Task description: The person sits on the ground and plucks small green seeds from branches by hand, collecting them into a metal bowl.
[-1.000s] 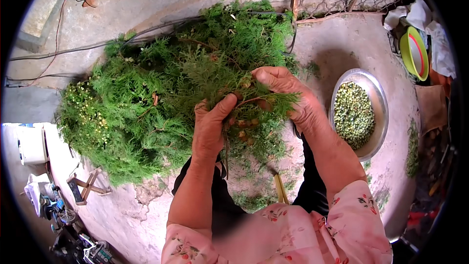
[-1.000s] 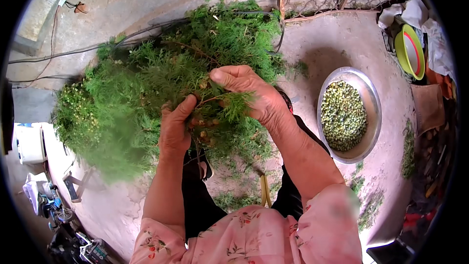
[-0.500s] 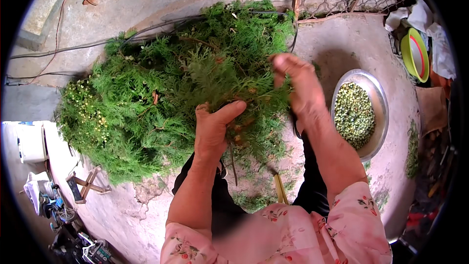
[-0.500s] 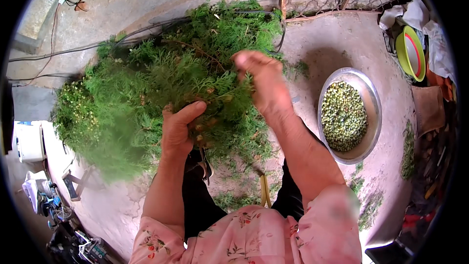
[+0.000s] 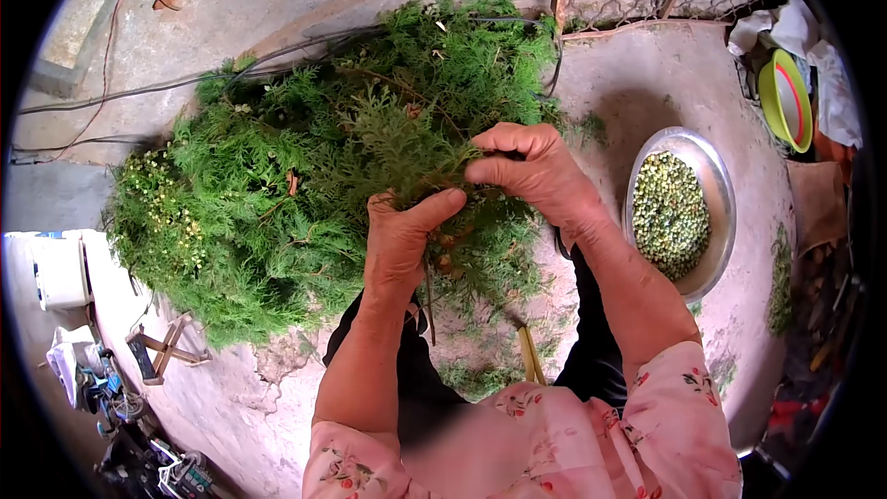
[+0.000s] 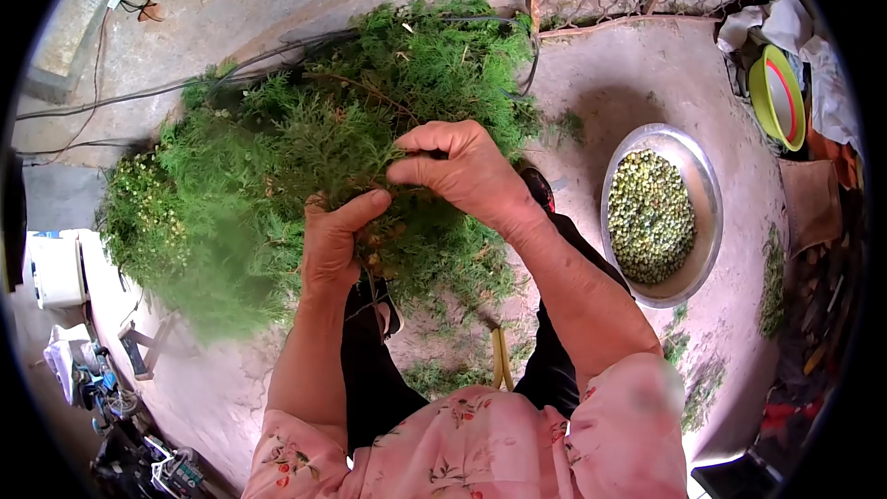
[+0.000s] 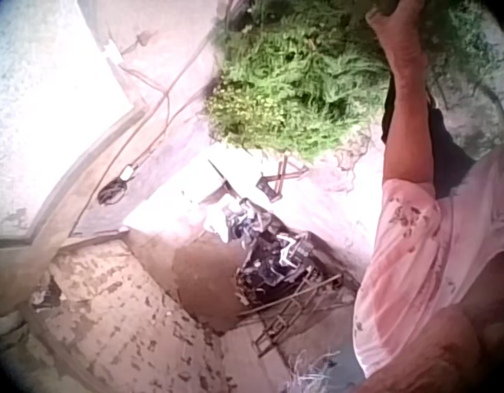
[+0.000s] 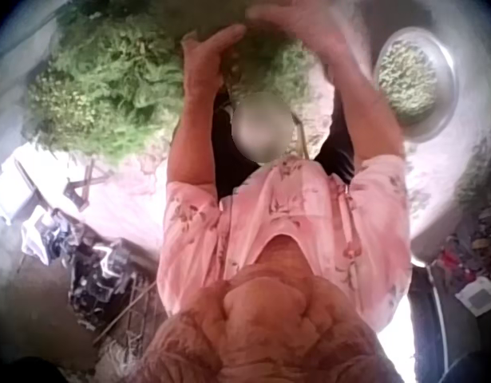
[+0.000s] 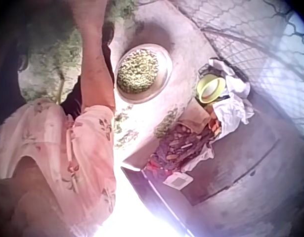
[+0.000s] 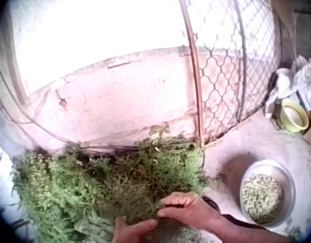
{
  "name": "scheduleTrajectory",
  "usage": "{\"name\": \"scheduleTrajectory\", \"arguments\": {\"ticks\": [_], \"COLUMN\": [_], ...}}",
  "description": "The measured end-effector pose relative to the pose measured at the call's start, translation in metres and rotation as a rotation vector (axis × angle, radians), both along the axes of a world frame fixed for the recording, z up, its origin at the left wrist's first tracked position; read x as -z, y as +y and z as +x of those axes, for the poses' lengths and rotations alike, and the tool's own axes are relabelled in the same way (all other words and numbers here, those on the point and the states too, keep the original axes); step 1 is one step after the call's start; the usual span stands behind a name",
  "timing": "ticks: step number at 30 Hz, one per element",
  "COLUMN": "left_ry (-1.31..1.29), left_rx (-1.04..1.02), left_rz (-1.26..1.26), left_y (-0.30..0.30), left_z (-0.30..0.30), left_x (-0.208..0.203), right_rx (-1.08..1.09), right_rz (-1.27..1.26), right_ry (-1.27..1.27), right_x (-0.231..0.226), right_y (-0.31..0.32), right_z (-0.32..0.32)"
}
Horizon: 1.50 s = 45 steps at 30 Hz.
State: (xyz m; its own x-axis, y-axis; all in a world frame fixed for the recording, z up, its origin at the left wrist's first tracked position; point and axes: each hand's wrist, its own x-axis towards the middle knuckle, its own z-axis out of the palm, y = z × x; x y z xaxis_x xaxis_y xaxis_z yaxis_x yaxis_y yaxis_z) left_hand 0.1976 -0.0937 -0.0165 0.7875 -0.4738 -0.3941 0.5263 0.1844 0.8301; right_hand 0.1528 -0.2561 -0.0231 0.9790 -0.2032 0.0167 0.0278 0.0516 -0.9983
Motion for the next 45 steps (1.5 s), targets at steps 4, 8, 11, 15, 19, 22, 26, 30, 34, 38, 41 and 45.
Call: {"name": "scheduleTrajectory", "arguments": {"ticks": [4,8,11,15,19,22,26,30,34,38,41,45], "left_ry": [0.009,0.116,0.101,0.135,0.182,0.163,0.113,0.174,0.142,0.128,0.087,-0.028], "left_rx": [-0.009,0.005,0.001,0.039,0.107,0.116,-0.015,-0.1,-0.101,-0.122,-0.135,-0.087], "left_rz": [-0.004,-0.023,-0.063,-0.117,-0.159,-0.171,-0.134,-0.103,-0.108,-0.105,-0.09,0.008], "left_y": [0.0,0.002,0.004,0.001,0.0,0.0,-0.003,0.006,0.006,0.004,0.001,0.001], "left_z": [-0.003,-0.003,0.001,0.002,0.001,0.0,-0.001,0.005,0.005,0.005,0.004,0.005], "left_x": [-0.006,-0.013,-0.002,-0.002,-0.002,-0.003,-0.001,-0.002,0.002,0.001,-0.001,0.01], "right_rx": [0.167,0.193,0.056,-0.168,-0.118,-0.18,-0.088,0.058,-0.16,-0.177,0.02,0.047], "right_rz": [0.283,0.512,0.472,0.573,0.566,0.496,0.454,0.603,0.742,0.704,0.707,0.471], "right_ry": [0.24,0.191,0.301,0.307,0.261,0.208,0.319,0.213,0.27,0.25,0.367,0.383], "right_x": [-0.007,-0.002,0.003,0.005,0.002,0.005,0.012,0.02,0.011,0.008,0.001,-0.011], "right_y": [-0.001,-0.023,-0.017,-0.002,0.002,0.002,-0.001,-0.019,-0.015,-0.01,-0.007,0.001], "right_z": [-0.001,0.006,0.003,-0.003,-0.002,-0.002,-0.003,0.003,-0.009,-0.013,-0.014,-0.01]}}
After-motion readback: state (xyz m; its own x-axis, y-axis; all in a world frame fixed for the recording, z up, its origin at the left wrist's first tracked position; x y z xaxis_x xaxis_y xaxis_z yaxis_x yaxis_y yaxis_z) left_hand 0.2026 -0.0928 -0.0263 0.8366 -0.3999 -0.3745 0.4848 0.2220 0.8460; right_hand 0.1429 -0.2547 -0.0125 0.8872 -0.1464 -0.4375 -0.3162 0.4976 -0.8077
